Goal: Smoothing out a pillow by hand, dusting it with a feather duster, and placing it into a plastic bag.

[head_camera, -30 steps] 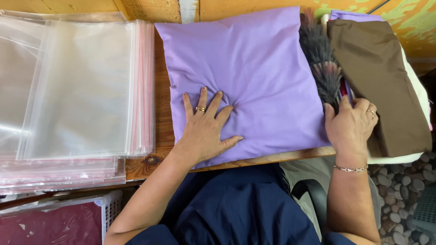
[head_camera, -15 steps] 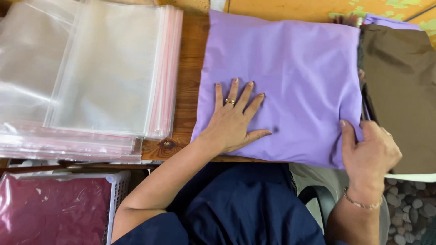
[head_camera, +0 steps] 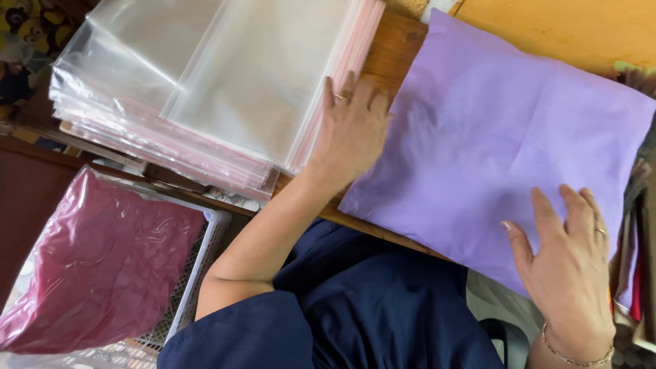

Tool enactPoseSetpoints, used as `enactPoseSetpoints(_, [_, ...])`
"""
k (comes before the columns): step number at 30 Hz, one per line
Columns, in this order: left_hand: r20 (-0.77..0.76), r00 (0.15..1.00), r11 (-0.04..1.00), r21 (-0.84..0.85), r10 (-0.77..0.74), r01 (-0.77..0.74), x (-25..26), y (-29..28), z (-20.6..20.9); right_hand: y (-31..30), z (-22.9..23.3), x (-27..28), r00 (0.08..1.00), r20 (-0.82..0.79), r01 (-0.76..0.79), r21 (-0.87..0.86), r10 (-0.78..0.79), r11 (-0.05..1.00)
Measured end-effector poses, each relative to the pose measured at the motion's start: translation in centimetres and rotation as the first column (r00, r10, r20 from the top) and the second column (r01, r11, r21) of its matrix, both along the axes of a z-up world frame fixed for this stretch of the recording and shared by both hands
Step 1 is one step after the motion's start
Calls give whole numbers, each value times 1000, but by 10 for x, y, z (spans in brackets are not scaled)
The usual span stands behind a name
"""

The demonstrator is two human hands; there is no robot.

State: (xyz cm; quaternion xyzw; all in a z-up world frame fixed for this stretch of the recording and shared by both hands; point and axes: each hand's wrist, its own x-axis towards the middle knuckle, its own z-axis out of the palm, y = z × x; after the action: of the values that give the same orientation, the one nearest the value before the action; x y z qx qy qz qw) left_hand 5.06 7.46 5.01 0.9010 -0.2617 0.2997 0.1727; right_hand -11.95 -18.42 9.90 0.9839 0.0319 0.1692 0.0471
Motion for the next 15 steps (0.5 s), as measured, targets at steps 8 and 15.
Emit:
enactPoseSetpoints(8, [-541,618,805,219,571,-551,37,58,-21,52,2,61,920,-198,-368,-139,338,919])
enactPoseSetpoints(15, [-530,435,684,514,728,-518,60,71,-48,84,13,99,867,-249,-463,-82,431,883])
